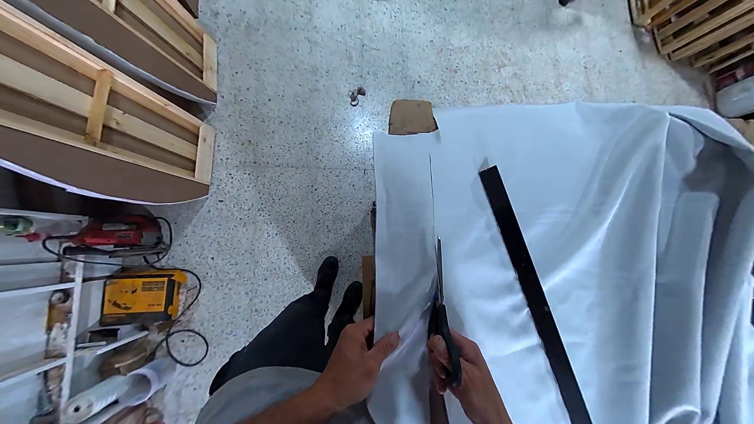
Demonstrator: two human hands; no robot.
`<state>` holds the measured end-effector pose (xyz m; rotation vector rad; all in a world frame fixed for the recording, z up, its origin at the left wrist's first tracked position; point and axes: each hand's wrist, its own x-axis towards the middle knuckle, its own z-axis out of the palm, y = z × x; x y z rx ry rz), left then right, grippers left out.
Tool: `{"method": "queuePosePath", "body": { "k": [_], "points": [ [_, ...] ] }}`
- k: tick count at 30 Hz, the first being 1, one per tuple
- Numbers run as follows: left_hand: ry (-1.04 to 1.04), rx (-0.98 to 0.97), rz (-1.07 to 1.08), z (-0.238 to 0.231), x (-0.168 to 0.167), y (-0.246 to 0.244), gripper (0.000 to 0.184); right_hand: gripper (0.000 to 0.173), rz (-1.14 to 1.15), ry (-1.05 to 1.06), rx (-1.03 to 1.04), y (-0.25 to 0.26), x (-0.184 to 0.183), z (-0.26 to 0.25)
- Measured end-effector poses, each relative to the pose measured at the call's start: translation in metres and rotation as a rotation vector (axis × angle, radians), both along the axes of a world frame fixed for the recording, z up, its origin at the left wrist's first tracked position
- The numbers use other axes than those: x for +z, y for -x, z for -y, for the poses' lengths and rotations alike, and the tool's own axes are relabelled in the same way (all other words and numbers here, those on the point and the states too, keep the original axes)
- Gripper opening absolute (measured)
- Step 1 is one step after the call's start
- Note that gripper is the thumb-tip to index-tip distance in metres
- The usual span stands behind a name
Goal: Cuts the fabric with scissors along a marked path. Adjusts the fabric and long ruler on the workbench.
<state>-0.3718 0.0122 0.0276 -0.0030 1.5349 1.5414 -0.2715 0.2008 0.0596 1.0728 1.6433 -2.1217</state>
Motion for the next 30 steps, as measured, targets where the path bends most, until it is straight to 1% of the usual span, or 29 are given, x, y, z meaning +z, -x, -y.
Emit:
{"method": "queuePosePath", "body": {
  "k": [11,17,23,30],
  "points": [
    [0.022,-0.052,-0.013,0.004,-0.001,0.001,0.021,0.034,0.006,0.007,-0.022,0.009,0.001,0.000],
    [0.016,-0.075,-0.040,0.006,-0.004,0.002,0.021,0.035,0.003,0.020,-0.032,0.015,0.001,0.000],
    [0.009,-0.066,-0.047,0.006,-0.003,0.003,0.022,0.030,-0.023,0.004,-0.030,0.025,0.007,-0.005],
    [0.015,-0.069,-0.055,0.007,-0.002,0.004,0.022,0.032,-0.022,0.007,-0.030,0.034,0.008,-0.008]
  ]
}}
